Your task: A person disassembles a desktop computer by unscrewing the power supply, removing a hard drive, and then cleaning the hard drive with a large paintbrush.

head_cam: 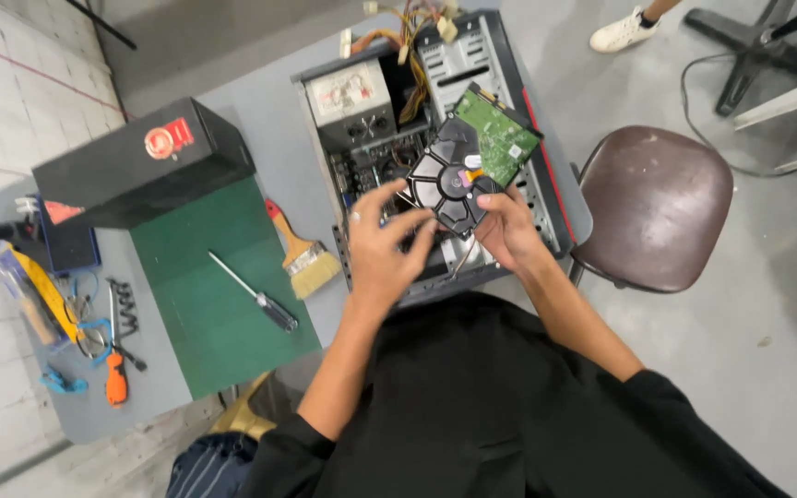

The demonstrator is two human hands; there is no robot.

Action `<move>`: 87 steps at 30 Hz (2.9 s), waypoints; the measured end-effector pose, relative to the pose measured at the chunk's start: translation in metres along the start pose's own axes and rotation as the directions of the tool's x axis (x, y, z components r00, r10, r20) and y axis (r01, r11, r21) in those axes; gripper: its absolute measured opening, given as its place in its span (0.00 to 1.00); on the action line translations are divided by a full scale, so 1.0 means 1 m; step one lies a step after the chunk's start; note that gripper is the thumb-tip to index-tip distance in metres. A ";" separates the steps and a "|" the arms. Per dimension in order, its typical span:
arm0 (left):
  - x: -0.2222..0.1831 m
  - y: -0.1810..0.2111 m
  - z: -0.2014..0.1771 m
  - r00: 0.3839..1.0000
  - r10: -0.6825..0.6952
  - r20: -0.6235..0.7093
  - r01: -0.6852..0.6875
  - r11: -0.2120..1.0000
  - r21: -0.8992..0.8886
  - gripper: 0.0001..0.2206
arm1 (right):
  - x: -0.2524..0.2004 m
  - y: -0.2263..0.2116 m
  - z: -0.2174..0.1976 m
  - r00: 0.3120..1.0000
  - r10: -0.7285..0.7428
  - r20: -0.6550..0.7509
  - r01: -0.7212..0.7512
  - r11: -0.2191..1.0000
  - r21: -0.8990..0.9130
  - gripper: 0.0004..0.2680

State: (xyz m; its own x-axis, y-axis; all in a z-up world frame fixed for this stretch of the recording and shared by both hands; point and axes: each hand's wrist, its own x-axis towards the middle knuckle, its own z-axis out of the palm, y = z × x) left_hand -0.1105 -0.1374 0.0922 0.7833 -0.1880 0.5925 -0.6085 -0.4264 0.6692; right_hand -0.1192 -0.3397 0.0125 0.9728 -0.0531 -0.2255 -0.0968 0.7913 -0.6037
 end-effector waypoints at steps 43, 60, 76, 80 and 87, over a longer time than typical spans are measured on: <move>0.000 -0.031 0.032 0.669 -0.732 0.131 0.718 0.590 -0.368 0.04 | 0.017 -0.015 -0.047 0.913 -0.050 -0.405 -0.047 0.973 -0.227 0.14; -0.036 -0.122 -0.004 0.744 -0.652 -0.148 0.630 0.758 -0.171 0.09 | 0.038 -0.132 -0.053 0.918 -0.255 -0.303 0.285 0.957 0.059 0.14; -0.047 -0.142 0.018 0.860 -0.447 -0.245 0.465 0.885 0.019 0.07 | 0.049 -0.071 -0.102 0.979 -0.128 -0.158 0.128 0.992 -0.010 0.17; -0.054 -0.143 0.025 0.860 -0.465 -0.209 0.496 0.858 0.135 0.11 | 0.035 -0.069 -0.068 0.984 -0.094 -0.153 0.090 0.995 -0.036 0.21; -0.033 -0.161 0.030 0.903 -0.386 -0.188 0.429 0.814 0.391 0.13 | 0.070 -0.011 -0.161 0.978 -0.045 -0.201 0.032 0.997 -0.070 0.22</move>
State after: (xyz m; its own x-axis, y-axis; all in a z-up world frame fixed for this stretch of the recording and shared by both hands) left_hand -0.0349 -0.0885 -0.0488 0.9186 0.1609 0.3610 -0.1095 -0.7740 0.6236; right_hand -0.0835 -0.4503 -0.1194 0.9138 -0.2106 -0.3472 -0.0802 0.7446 -0.6626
